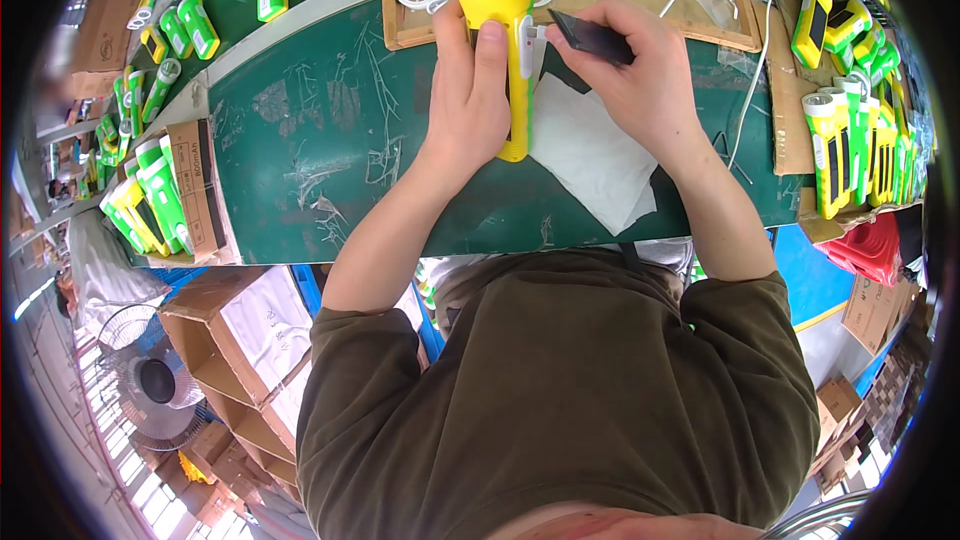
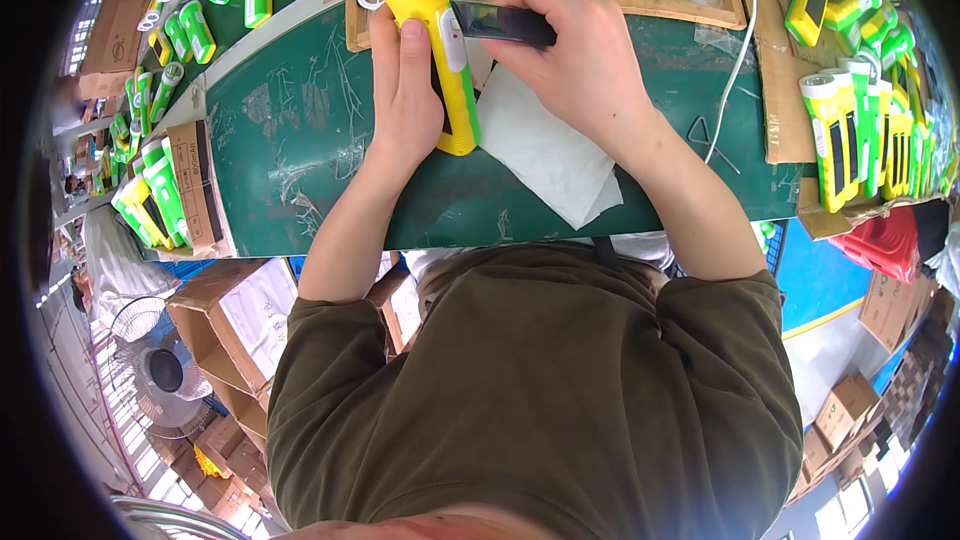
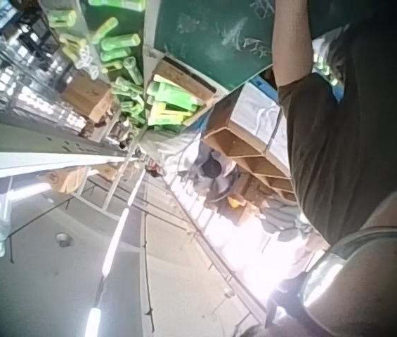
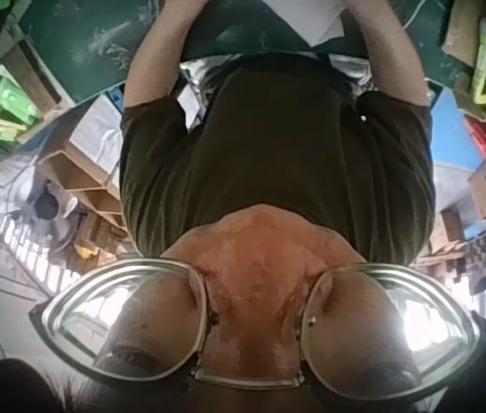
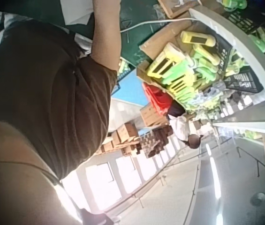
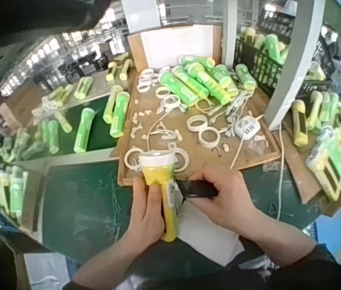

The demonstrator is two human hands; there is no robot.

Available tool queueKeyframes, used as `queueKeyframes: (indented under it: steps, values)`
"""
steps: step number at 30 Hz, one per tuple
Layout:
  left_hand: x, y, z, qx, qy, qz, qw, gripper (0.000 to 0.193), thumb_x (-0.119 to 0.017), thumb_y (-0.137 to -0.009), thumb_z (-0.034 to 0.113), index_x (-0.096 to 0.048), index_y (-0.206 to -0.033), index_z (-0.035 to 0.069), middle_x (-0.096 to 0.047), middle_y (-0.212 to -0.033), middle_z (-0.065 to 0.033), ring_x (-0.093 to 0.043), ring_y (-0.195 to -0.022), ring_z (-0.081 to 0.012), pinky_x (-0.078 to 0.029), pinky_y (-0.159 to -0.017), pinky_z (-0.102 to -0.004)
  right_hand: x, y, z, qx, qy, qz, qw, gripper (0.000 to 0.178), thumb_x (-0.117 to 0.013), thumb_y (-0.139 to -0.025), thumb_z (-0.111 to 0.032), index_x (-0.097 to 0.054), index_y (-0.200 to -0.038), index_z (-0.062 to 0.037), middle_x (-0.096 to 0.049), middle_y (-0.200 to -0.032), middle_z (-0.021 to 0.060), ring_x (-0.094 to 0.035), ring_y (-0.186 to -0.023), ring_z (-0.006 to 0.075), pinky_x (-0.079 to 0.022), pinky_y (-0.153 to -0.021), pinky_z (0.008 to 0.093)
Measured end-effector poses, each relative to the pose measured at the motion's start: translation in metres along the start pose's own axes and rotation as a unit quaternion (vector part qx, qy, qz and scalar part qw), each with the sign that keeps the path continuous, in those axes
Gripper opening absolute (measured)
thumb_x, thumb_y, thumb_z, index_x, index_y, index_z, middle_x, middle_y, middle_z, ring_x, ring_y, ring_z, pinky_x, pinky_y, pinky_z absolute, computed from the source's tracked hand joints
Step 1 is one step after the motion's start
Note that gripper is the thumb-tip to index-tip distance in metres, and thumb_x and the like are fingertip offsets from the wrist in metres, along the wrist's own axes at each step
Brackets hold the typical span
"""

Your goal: The person assembles handheld flashlights on a factory assembly line by joining flashlight casings, lenses, reflectors, and battery compartments, then tests the light function and organizes the completed flashlights into rows. Assembly is done by hand and with a screwdriver.

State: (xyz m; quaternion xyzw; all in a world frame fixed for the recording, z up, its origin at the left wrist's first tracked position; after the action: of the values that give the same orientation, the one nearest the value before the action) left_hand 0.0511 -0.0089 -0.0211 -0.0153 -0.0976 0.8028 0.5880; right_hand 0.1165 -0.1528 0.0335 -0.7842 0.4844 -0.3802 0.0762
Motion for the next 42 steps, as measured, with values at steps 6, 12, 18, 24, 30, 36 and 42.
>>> queueKeyframes:
  steps: [6, 12, 18, 24, 30, 36, 42]
  values:
    - [-0.006, 0.008, 0.024, -0.043, -0.153, 0.036, 0.987, 0.041, -0.036, -0.104, 0.033, -0.037, -0.132, 0.002, -0.056, -0.101, -0.0082, -0.054, -0.089, -0.0132, -0.045, -0.078, -0.0277, 0.001, -0.001, 0.005, -0.023, -0.005, -0.05, 0.998, 0.019, -0.074, -0.077, -0.01, -0.06, -0.085, -0.0013, -0.059, -0.074, 0.0097, -0.054, -0.064, 0.0237, -0.046, -0.059, 0.0307]
    - [0.029, -0.011, -0.005, 0.008, -0.039, 0.125, 0.991, 0.035, -0.037, -0.104, 0.034, -0.043, -0.119, 0.003, -0.059, -0.091, -0.0084, -0.059, -0.067, -0.0153, -0.051, -0.062, -0.0315, 0.004, -0.007, 0.004, 0.004, 0.018, 0.008, 1.0, 0.018, -0.07, -0.076, -0.006, -0.06, -0.09, -0.0014, -0.062, -0.082, 0.0137, -0.061, -0.073, 0.0339, -0.049, -0.064, 0.0361]
    - [0.036, -0.017, 0.005, 0.033, 0.401, 0.074, 0.913, 0.058, -0.028, -0.098, 0.06, -0.05, -0.117, 0.01, -0.059, -0.102, -0.0059, -0.06, -0.087, -0.0245, -0.05, -0.079, -0.0431, -0.002, 0.004, 0.002, -0.106, -0.033, -0.079, 0.991, 0.034, -0.066, -0.085, -0.012, -0.058, -0.118, -0.0059, -0.063, -0.084, 0.0139, -0.063, -0.073, 0.0278, -0.048, -0.063, 0.0355]
    - [0.005, -0.023, 0.025, -0.011, 0.247, 0.008, 0.969, 0.054, -0.033, -0.098, 0.057, -0.035, -0.128, 0.012, -0.054, -0.116, -0.0116, -0.058, -0.104, -0.0247, -0.048, -0.091, -0.042, -0.016, 0.014, 0.007, -0.122, -0.296, -0.153, 0.935, 0.056, -0.077, -0.08, -0.03, -0.043, -0.108, 0.0034, -0.06, -0.08, 0.0122, -0.058, -0.068, 0.0221, -0.048, -0.064, 0.033]
    - [0.0, -0.057, 0.04, -0.085, -0.034, 0.137, 0.986, 0.047, -0.032, -0.102, 0.043, -0.034, -0.128, 0.003, -0.047, -0.118, -0.0114, -0.046, -0.113, -0.0229, -0.033, -0.102, -0.0372, 0.022, 0.002, -0.009, -0.143, -0.224, -0.102, 0.959, 0.046, -0.079, -0.079, -0.019, -0.037, -0.091, -0.0066, -0.04, -0.079, 0.0034, -0.043, -0.07, 0.0135, -0.041, -0.062, 0.0289]
    - [0.121, -0.157, 0.021, -0.189, -0.559, 0.133, 0.796, 0.041, -0.062, -0.091, 0.034, -0.055, -0.113, 0.0, -0.052, -0.115, -0.0222, -0.049, -0.108, -0.0396, -0.039, -0.094, -0.0471, 0.194, 0.063, 0.02, -0.09, -0.289, 0.331, 0.894, 0.03, -0.067, -0.087, -0.01, -0.037, -0.09, -0.0086, -0.047, -0.088, 0.0028, -0.048, -0.079, 0.0118, -0.043, -0.069, 0.0289]
    - [0.143, -0.2, -0.038, 0.093, -0.556, 0.059, 0.824, 0.075, -0.057, -0.086, 0.058, -0.051, -0.119, -0.01, -0.054, -0.122, -0.0286, -0.053, -0.113, -0.0421, -0.042, -0.096, -0.0452, 0.371, 0.111, 0.109, -0.256, 0.311, 0.424, 0.811, 0.038, -0.064, -0.089, -0.034, -0.044, -0.088, -0.0018, -0.05, -0.072, 0.0126, -0.053, -0.066, 0.0266, -0.042, -0.06, 0.0396]
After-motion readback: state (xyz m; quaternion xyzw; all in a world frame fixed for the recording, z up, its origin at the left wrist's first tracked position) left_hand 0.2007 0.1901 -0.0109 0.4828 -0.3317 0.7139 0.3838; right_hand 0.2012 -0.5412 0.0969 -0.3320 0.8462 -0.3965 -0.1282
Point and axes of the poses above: each hand's wrist, its own y-axis away from the middle knuckle, its own x-axis out of the back of the hand, z = x × y, the point moved 6 cm from there along -y, towards the middle knuckle
